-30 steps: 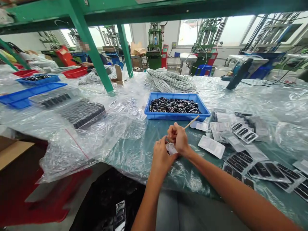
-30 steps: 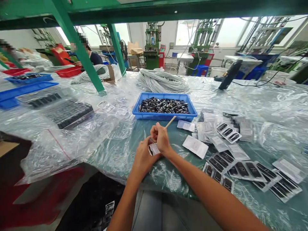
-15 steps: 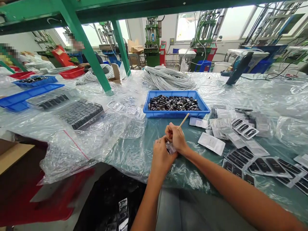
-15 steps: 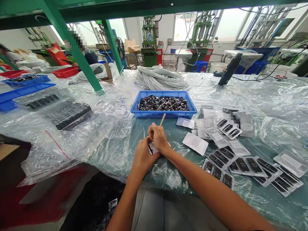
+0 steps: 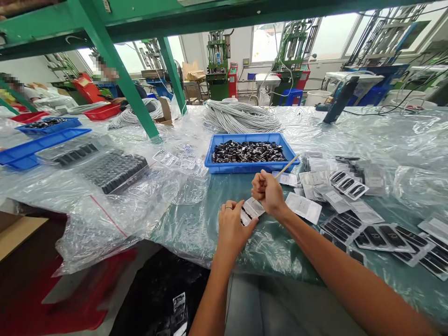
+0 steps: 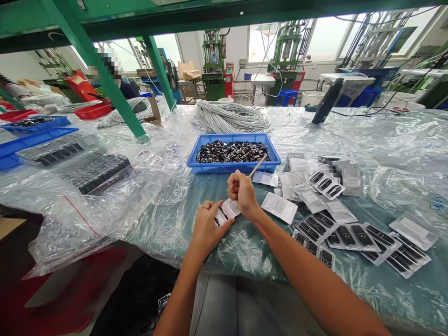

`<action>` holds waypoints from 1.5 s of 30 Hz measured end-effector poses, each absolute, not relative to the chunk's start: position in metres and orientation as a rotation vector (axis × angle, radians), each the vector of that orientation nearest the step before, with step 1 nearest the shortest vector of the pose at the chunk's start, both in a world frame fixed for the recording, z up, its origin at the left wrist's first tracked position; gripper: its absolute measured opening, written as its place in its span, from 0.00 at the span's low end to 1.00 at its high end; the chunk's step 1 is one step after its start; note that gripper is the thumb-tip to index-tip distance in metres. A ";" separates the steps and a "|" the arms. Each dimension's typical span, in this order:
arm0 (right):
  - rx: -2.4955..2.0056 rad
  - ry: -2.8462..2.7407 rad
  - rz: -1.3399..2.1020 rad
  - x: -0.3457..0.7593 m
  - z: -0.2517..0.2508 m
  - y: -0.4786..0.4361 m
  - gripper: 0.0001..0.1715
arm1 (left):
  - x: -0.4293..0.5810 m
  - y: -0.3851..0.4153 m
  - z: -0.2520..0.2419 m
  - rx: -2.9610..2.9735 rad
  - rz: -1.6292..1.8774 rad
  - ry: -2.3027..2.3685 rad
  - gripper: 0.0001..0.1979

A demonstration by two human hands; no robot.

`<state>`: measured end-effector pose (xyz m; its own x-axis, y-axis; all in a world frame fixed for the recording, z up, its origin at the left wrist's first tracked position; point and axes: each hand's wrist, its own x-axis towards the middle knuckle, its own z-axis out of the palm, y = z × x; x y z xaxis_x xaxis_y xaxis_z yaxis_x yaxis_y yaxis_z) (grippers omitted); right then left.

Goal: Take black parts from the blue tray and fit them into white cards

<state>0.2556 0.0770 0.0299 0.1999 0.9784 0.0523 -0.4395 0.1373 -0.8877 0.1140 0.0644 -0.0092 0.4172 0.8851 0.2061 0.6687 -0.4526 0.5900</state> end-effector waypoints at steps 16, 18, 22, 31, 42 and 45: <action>-1.085 -0.915 1.374 0.254 0.027 0.069 0.24 | 0.115 0.064 -0.005 2.271 0.699 1.348 0.22; -1.101 -0.834 1.387 0.265 0.032 0.068 0.22 | 0.113 0.064 -0.003 2.215 0.753 1.325 0.21; -1.493 -0.969 1.265 0.287 0.040 0.074 0.13 | 0.096 0.070 0.002 1.884 0.868 1.274 0.22; -1.505 -1.839 0.064 0.243 0.057 0.113 0.20 | 0.090 0.155 0.025 1.338 1.258 1.077 0.24; -1.716 -1.535 0.093 0.227 0.079 0.210 0.18 | 0.144 0.268 0.042 1.184 1.399 0.792 0.23; -1.712 -1.472 0.203 0.239 0.071 0.219 0.15 | 0.141 0.274 0.035 1.206 1.347 0.786 0.23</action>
<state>0.2387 0.2193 0.0711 0.2945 0.8737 0.3872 0.7360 0.0511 -0.6751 0.1412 0.2740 0.0354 0.1298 0.9681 0.2141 -0.2899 -0.1695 0.9419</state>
